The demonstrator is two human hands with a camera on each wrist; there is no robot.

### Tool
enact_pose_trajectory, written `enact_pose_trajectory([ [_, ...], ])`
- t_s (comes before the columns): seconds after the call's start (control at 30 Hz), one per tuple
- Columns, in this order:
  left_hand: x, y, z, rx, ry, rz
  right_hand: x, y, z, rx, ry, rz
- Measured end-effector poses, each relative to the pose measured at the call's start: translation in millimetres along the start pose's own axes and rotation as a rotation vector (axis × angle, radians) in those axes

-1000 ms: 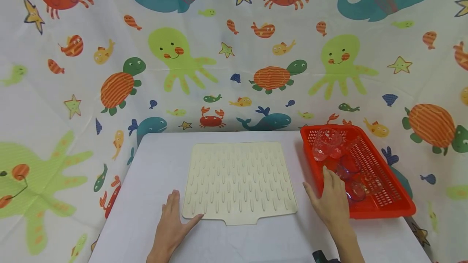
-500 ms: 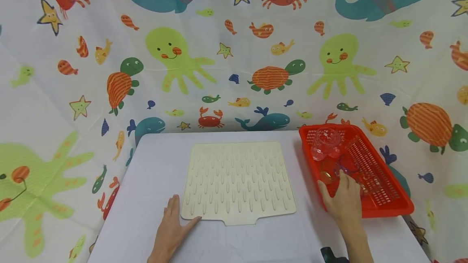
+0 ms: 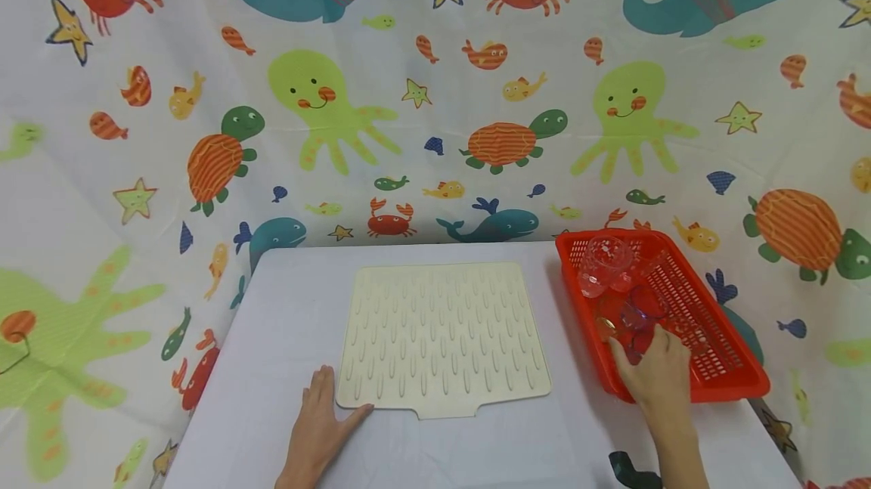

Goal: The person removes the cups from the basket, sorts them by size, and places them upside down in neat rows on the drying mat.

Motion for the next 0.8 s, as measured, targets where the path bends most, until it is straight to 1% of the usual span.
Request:
enact_pose_trajectory([
  [0.13, 1.8, -0.8, 0.3, -0.016, -0.012, -0.015, 0, 6, -0.7, 0.056, -0.054, 0.008],
  [0.3, 3.0, -1.1, 0.9, -0.007, -0.001, -0.022, -1, 13, -2.9, 0.122, -0.123, 0.025],
  [0.4, 4.0, -1.4, 1.3, -0.012, -0.003, -0.023, -1, 18, -4.9, 0.132, -0.142, 0.052],
  [0.57, 5.6, -1.6, 2.6, -0.025, -0.009, -0.023, -1, 24, -7.6, 0.136, -0.168, 0.127],
  [0.8, 7.5, -1.6, 4.0, -0.024, 0.012, -0.047, -3, 30, -8.4, 0.167, -0.223, 0.191],
])
Point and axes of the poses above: each hand's wrist, its own z-axis away from the middle knuckle, its own x-axis out of the palm, y = z × x, the point moved 4 cm from there along -z, towards the middle knuckle, and after that the axes turned 12 degrees about -y, right-handed, at the moved point
